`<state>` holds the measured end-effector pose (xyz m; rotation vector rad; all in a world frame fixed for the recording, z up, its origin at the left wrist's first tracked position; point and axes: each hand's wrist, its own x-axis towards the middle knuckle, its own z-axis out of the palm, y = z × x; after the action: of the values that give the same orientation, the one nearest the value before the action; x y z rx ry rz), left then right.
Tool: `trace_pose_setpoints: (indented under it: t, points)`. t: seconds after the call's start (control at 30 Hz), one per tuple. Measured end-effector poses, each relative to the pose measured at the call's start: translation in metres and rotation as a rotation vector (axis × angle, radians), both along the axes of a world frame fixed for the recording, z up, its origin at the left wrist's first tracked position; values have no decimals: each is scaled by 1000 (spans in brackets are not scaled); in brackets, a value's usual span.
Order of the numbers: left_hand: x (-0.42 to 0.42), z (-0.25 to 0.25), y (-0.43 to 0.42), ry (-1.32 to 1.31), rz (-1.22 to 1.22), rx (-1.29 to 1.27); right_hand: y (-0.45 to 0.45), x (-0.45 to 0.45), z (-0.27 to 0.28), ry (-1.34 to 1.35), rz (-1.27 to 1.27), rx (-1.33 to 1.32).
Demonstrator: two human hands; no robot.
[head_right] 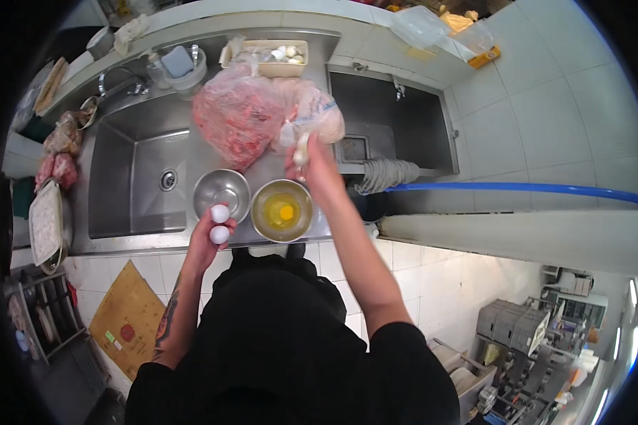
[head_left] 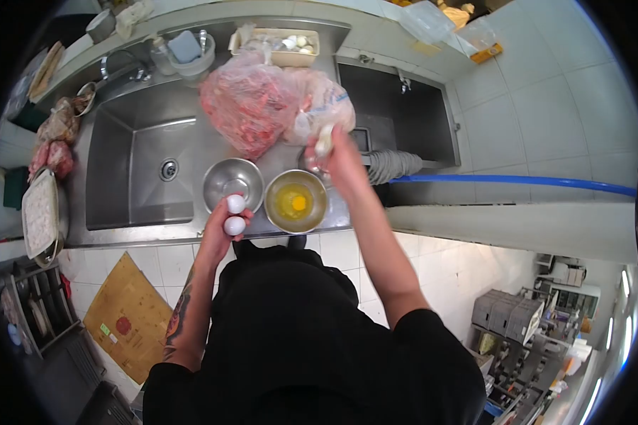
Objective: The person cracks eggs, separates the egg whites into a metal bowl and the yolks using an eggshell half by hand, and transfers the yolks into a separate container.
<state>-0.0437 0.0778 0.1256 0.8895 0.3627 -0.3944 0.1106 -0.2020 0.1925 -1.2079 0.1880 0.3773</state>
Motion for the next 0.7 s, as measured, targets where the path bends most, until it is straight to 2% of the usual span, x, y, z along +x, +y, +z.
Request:
trace_pose_setpoints:
  t: [0.03, 0.1, 0.17, 0.2, 0.23, 0.33, 0.37, 0.43, 0.57, 0.63, 0.7]
  points:
    - [1, 5, 0, -3, 4, 4, 11, 37, 18, -97, -41, -38]
    - [2, 9, 1, -26, 17, 12, 22, 115, 41, -263, 15, 57]
    - [2, 15, 2, -40, 35, 37, 41, 169, 71, -213, -63, 57]
    - [2, 18, 2, -49, 43, 53, 45, 194, 73, -178, -130, -65]
    - [2, 20, 2, -50, 47, 58, 47, 207, 76, -142, -198, -189]
    - [-2, 25, 1, -41, 70, 54, 39, 209, 65, -239, -241, -237]
    - [-5, 26, 1, -53, 58, 39, 33, 203, 57, -236, -233, -234]
    - [-10, 27, 1, -54, 52, 28, 16, 165, 34, -289, -137, -12]
    - [-9, 29, 0, -51, -21, 32, -20, 55, -8, -230, -163, -300]
    - [-5, 38, -5, -46, -35, 151, -41, 9, -25, -178, -225, -414]
    - [1, 37, -7, -44, -69, 150, -60, -25, -39, -161, -271, -444]
